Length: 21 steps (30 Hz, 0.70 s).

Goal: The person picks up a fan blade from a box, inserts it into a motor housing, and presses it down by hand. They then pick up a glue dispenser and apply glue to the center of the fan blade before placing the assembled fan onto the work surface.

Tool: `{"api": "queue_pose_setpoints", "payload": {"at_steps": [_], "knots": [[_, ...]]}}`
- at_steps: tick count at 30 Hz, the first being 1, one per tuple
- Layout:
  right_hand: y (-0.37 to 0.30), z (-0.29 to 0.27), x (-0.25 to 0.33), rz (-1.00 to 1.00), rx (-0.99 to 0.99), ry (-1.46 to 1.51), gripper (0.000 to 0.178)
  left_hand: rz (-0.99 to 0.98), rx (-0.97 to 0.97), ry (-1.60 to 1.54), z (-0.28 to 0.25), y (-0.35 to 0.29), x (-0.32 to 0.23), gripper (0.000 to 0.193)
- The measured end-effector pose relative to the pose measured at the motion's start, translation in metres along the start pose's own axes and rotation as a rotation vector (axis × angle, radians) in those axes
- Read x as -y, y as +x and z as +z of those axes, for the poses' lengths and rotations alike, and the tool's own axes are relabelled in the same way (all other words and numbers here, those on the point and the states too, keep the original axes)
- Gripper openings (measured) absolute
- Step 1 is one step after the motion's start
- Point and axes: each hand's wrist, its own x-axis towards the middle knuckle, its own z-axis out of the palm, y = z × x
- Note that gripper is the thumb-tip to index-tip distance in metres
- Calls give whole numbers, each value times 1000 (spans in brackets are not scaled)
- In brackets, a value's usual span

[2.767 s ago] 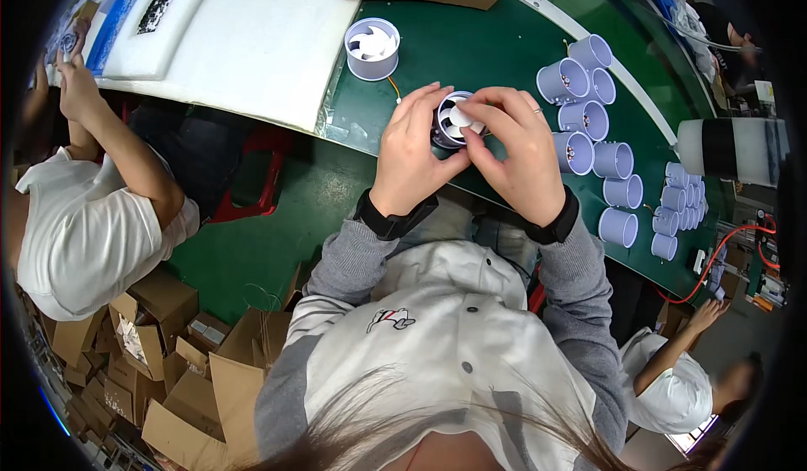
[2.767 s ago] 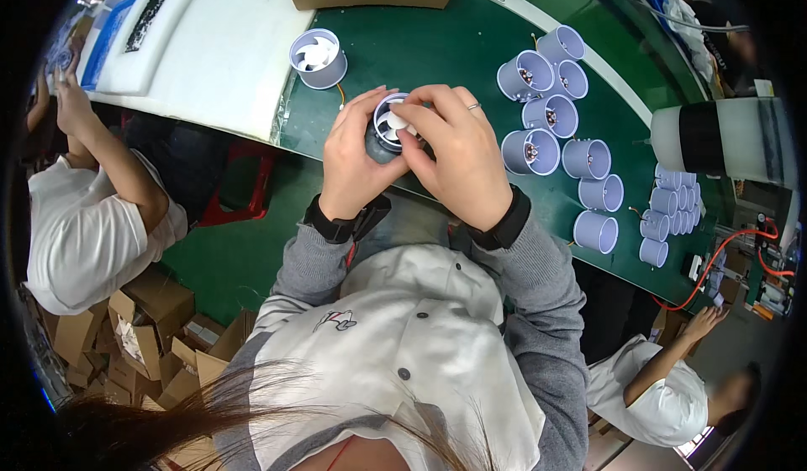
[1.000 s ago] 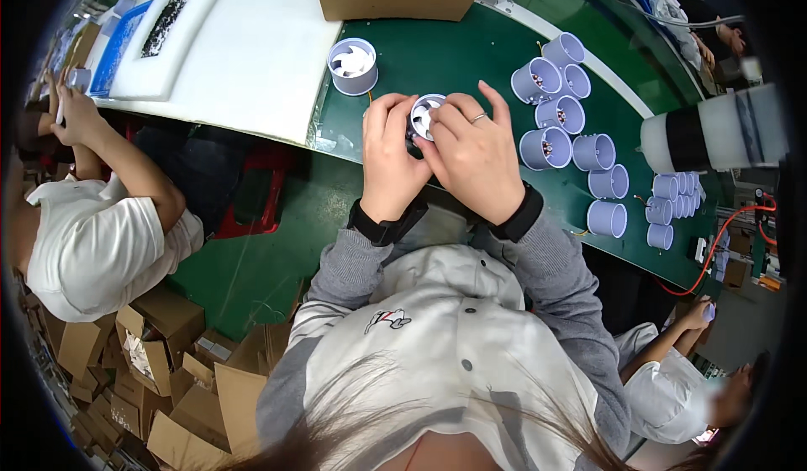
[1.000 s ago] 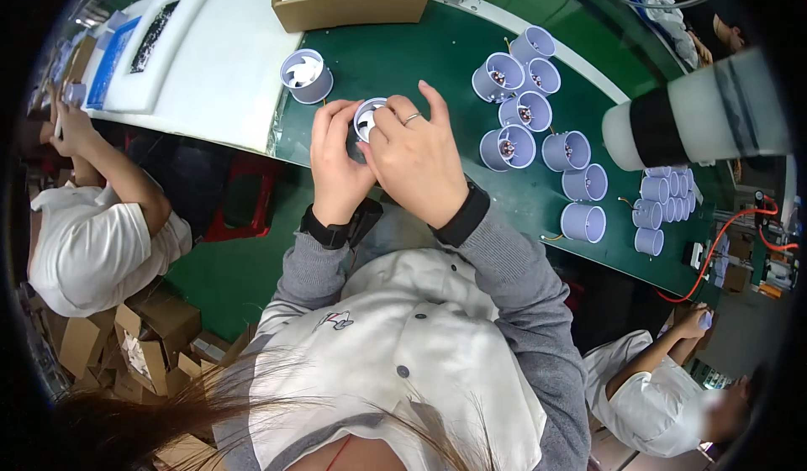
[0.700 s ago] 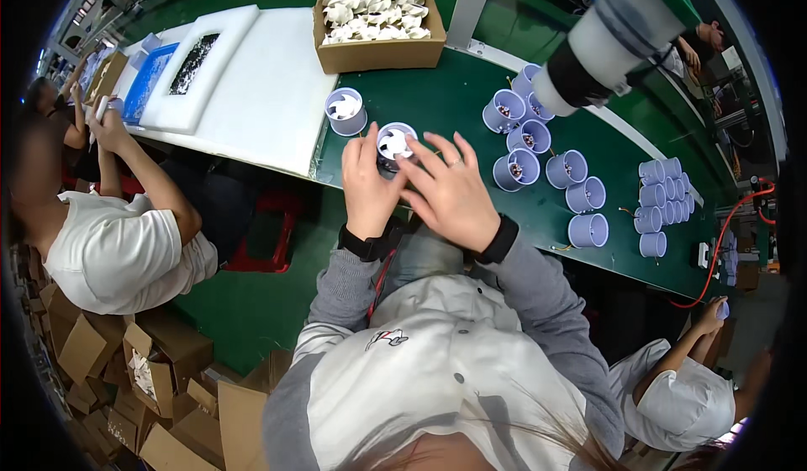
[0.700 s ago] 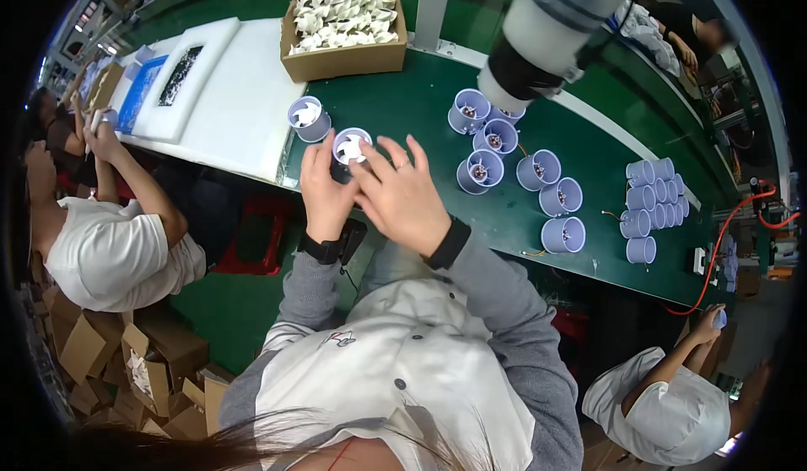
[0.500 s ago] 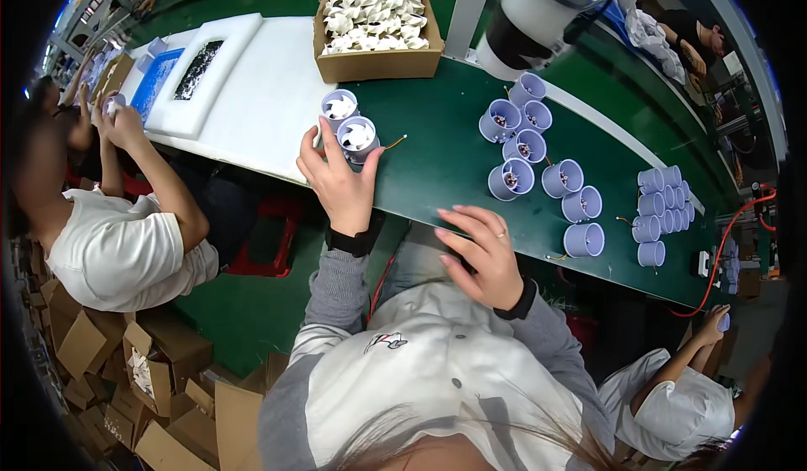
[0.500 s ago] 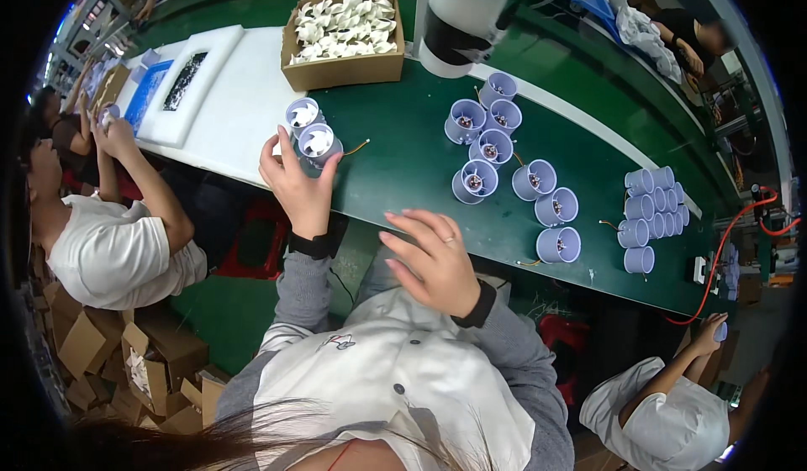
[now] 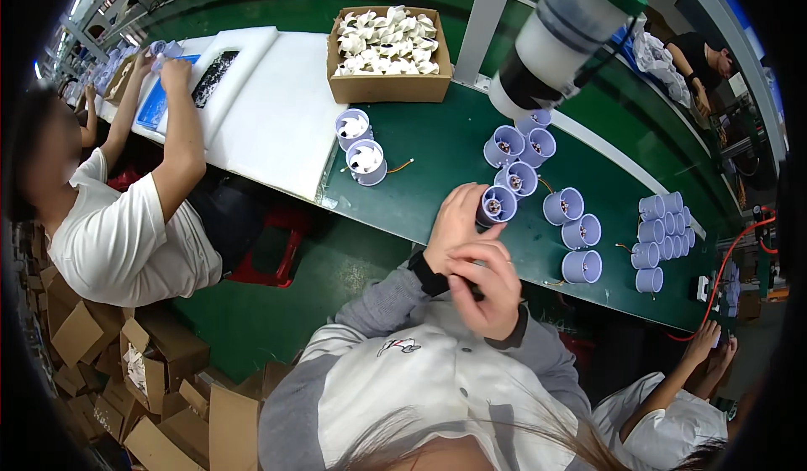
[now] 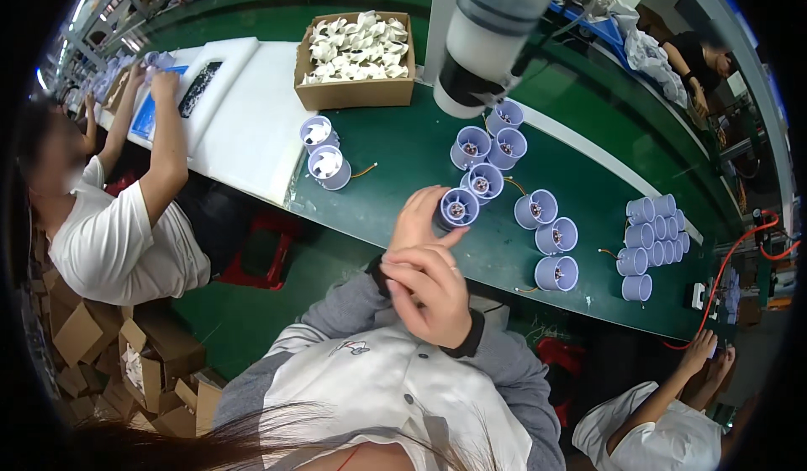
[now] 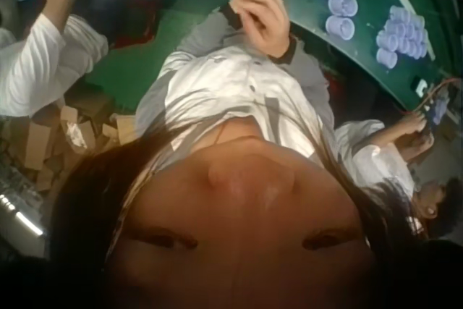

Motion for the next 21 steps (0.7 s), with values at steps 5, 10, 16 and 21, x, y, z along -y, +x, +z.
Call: {"api": "queue_pose_setpoints", "payload": {"at_steps": [5, 10, 16, 21], "knots": [[92, 67, -15, -119, -33, -27, 16, 61, -234, -48, -30, -20, 29, 61], [205, 127, -99, 174, 15, -404, 15, -15, -59, -232, -47, -14, 35, 59], [273, 131, -182, 632, 458, -805, 29, -34, -90, -191, -40, -14, 31, 56], [276, 137, -177, 822, 628, -841, 34, -174, -86, -357, -46, -20, 31, 61]]}}
